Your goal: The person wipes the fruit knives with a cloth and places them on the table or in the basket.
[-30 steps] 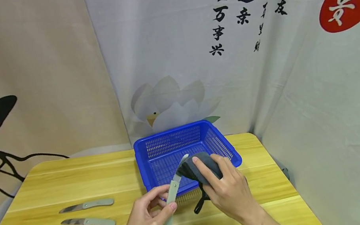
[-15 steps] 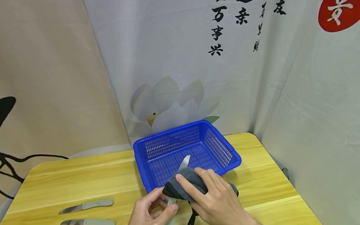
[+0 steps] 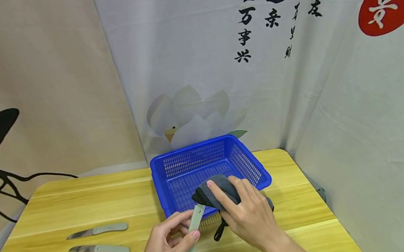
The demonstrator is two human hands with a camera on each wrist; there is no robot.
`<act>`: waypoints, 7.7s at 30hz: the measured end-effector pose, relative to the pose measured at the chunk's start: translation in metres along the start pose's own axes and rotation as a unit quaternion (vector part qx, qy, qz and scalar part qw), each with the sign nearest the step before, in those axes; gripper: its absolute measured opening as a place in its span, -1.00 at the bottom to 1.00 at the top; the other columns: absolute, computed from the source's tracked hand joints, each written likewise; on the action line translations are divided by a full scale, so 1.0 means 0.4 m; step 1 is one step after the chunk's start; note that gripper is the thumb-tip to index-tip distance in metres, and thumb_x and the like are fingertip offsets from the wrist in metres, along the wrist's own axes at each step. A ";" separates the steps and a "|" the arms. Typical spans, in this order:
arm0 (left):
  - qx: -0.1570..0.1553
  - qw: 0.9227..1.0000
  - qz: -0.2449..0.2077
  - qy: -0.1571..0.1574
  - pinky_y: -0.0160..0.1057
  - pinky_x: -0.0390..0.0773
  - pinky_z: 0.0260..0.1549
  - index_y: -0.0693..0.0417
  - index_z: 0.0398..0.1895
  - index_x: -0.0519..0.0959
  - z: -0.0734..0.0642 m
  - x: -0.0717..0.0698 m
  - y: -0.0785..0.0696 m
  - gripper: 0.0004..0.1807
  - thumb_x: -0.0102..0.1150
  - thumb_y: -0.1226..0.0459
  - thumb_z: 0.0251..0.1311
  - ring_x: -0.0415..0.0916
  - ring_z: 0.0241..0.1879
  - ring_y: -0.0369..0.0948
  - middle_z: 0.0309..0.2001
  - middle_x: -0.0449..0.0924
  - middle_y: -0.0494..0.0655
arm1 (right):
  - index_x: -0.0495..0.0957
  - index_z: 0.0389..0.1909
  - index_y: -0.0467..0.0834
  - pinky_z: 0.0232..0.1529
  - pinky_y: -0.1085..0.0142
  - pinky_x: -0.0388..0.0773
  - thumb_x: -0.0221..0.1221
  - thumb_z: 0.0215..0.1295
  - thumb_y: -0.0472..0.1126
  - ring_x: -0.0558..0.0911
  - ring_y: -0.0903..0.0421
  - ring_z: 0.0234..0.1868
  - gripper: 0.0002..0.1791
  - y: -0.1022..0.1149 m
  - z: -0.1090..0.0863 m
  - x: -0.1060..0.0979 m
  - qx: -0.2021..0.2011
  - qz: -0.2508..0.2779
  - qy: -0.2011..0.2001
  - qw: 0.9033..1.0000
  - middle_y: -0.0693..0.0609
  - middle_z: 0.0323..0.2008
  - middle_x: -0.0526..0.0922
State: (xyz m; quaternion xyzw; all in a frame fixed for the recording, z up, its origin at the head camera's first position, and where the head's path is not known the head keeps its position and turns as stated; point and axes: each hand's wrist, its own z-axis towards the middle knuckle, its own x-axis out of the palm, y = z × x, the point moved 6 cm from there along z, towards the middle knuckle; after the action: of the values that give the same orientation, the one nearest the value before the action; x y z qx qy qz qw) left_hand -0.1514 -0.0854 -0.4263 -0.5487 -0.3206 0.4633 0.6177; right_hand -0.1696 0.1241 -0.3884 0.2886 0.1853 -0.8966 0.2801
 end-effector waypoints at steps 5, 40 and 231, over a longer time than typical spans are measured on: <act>-0.005 1.000 0.003 0.005 -0.27 0.89 -0.04 0.43 0.54 0.50 -0.002 0.001 0.002 -0.43 0.31 0.30 0.62 0.68 -0.07 -0.31 0.07 0.64 0.25 | 0.54 0.62 0.05 -0.23 0.04 0.82 0.41 0.28 -0.19 0.65 -0.17 -0.10 -0.18 -0.030 0.003 0.001 0.013 -0.004 -0.003 1.000 -0.37 0.13 0.68; 0.223 0.909 0.305 -0.177 -0.51 0.65 -0.35 0.12 0.29 0.72 0.006 -0.046 -0.041 -0.61 0.26 0.56 0.52 0.51 -0.26 -0.50 0.01 0.76 -0.15 | 0.58 0.57 0.00 -0.37 0.08 0.78 0.26 0.30 -0.32 0.74 -0.17 -0.08 -0.25 -0.059 -0.019 -0.054 0.091 0.093 -0.027 0.991 -0.34 0.09 0.65; -0.007 0.930 0.363 -0.057 0.74 0.09 0.60 0.03 0.82 0.22 0.196 -0.131 0.087 0.02 0.43 -0.17 0.48 -0.10 0.80 0.45 0.83 0.04 0.26 | 0.57 0.60 0.03 -0.40 0.03 0.67 0.34 0.30 -0.31 0.62 -0.21 -0.16 -0.21 -0.173 -0.184 -0.044 0.147 -0.052 0.043 0.987 -0.43 0.13 0.64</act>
State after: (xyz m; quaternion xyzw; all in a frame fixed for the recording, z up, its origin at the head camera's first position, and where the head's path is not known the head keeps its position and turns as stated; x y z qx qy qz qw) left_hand -0.2491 -0.1049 -0.4394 -0.6048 -0.1374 0.6842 0.3836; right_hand -0.1694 0.2208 -0.4219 0.3552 0.0778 -0.9142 0.1791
